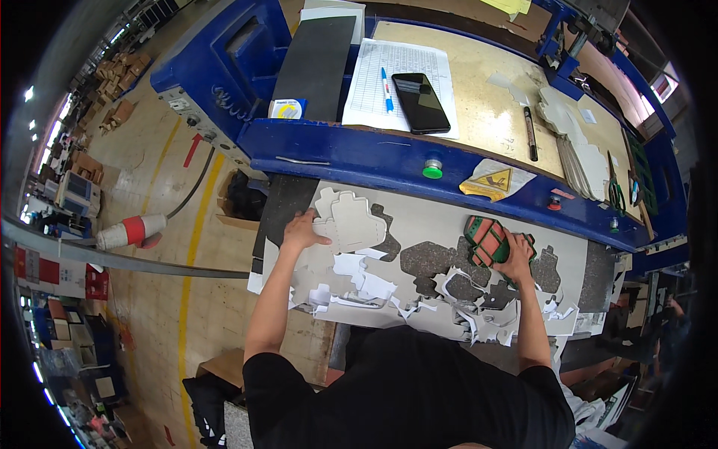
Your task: Placing templates on material and operating a press machine to cut out shoe components.
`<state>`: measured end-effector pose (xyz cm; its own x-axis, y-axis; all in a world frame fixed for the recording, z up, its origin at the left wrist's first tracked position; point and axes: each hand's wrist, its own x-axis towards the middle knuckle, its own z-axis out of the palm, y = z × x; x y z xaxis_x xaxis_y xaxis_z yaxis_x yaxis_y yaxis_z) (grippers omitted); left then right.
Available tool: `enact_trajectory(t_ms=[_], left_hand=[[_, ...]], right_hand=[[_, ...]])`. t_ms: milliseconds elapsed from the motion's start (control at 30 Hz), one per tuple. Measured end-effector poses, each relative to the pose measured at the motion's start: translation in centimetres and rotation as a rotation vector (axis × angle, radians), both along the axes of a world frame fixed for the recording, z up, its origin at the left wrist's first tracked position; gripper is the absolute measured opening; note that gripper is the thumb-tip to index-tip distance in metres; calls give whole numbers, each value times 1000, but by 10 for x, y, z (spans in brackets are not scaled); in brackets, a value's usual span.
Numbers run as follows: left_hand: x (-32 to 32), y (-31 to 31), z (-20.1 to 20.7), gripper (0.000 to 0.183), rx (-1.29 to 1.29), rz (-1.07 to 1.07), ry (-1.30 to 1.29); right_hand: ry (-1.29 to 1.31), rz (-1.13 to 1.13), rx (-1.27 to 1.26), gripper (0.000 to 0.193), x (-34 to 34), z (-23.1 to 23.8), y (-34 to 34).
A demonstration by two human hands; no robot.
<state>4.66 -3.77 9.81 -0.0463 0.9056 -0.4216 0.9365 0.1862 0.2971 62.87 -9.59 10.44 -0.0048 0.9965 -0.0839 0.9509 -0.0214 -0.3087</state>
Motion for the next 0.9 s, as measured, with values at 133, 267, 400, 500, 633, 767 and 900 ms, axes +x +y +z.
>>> enact_trajectory(t_ms=[133, 267, 400, 500, 633, 767, 900], left_hand=[[20, -37, 38, 47, 247, -79, -118], [75, -74, 90, 28, 376, -77, 13], [123, -76, 120, 21, 712, -251, 4], [175, -65, 119, 20, 757, -366, -87], [242, -58, 54, 23, 595, -474, -7], [282, -65, 21, 32, 754, -489, 67], [291, -71, 16, 35, 676, -443, 236]], right_hand=[[-76, -87, -186, 114, -6, 3, -2], [-139, -120, -208, 84, -39, 48, -10], [541, 273, 73, 83, -103, 67, -11], [551, 223, 221, 77, -121, 51, -9], [361, 190, 286, 68, -98, -34, -1], [446, 208, 314, 57, -105, -38, -10], [530, 180, 253, 59, -101, -39, -1]])
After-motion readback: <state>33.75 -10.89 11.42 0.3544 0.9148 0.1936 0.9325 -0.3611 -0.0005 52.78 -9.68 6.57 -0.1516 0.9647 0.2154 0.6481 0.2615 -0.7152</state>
